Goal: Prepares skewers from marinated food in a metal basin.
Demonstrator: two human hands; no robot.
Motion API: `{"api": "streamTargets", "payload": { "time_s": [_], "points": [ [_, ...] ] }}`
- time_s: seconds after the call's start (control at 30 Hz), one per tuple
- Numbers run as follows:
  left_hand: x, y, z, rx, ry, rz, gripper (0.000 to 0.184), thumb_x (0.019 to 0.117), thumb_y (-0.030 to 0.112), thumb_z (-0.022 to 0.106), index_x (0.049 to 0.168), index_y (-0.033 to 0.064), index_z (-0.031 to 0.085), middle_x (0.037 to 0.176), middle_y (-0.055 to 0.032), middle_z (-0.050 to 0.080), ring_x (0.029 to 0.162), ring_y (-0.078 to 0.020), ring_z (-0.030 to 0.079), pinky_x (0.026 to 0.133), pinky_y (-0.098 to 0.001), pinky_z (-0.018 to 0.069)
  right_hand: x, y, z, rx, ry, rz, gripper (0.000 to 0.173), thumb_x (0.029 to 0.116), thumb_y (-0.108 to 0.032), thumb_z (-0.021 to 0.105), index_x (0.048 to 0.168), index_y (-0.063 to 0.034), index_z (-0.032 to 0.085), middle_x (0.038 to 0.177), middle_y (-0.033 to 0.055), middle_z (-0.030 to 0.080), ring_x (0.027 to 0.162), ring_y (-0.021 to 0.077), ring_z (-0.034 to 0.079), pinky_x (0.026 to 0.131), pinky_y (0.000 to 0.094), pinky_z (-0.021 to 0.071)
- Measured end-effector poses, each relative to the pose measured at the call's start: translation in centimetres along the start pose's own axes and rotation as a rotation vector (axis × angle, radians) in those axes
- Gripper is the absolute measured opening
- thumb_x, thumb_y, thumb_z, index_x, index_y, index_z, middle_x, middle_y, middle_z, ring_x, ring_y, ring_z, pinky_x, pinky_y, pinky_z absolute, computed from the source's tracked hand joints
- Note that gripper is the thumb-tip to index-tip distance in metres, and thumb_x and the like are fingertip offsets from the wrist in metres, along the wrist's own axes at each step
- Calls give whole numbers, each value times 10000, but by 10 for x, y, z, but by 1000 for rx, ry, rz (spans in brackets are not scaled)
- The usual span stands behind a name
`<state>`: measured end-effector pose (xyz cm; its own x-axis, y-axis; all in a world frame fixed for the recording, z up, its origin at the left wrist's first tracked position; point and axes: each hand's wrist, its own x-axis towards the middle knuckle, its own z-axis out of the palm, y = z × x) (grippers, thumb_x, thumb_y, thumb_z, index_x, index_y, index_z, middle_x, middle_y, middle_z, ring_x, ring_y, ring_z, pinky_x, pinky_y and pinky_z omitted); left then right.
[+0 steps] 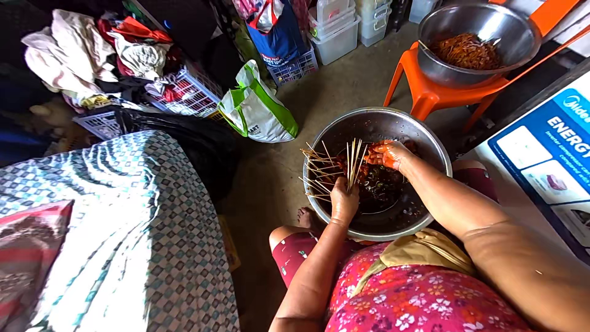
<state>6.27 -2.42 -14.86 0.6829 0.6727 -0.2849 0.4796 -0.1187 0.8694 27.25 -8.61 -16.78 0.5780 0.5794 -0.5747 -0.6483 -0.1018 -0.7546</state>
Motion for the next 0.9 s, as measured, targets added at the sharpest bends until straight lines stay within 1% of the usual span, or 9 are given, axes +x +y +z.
{"api": "streamTargets", "payload": {
  "time_s": [0.1,0.23,0.33,0.5,0.63,0.9],
  "points": [
    [0,1,0,24,-15,-15,277,972,114,611,1216,-16,603,845,-101,664,641,-164,631,622,-350,553,0,-1,-2,40,-1,-8,222,1034,17,467,1253,10,504,986,119,599,786,212,672,763,391,614],
    [1,0,0,30,6,-7,258,973,117,615,1193,-17,605,828,-98,661,646,-167,638,627,-352,557,-5,-4,1,52,-9,-7,195,1023,34,488,1215,12,514,965,108,589,784,205,664,779,389,613],
    [0,0,0,27,9,-3,257,970,119,619,1189,-15,607,823,-97,664,642,-165,639,625,-349,557,-5,-5,0,33,-17,-13,199,1019,37,484,1212,15,525,954,110,604,769,206,671,762,386,616],
    [-1,1,0,15,10,11,240,972,114,621,1172,-16,608,784,-80,651,612,-147,623,604,-330,547,-5,-9,-4,11,-15,-15,192,1020,33,484,1201,22,545,905,93,611,723,174,654,729,333,603],
    [0,-1,0,30,2,16,235,968,117,619,1164,-13,615,797,-83,655,629,-151,629,629,-338,553,-4,-8,-6,-57,-74,-17,191,1021,30,468,1187,12,563,907,82,618,725,166,646,724,328,591],
    [-2,1,0,59,-8,-7,232,981,119,617,1169,-18,612,813,-97,662,652,-162,645,656,-349,565,-4,-9,-10,-183,-172,-47,140,1025,18,500,1133,-1,586,867,57,632,690,142,645,670,301,582]
  ]
}}
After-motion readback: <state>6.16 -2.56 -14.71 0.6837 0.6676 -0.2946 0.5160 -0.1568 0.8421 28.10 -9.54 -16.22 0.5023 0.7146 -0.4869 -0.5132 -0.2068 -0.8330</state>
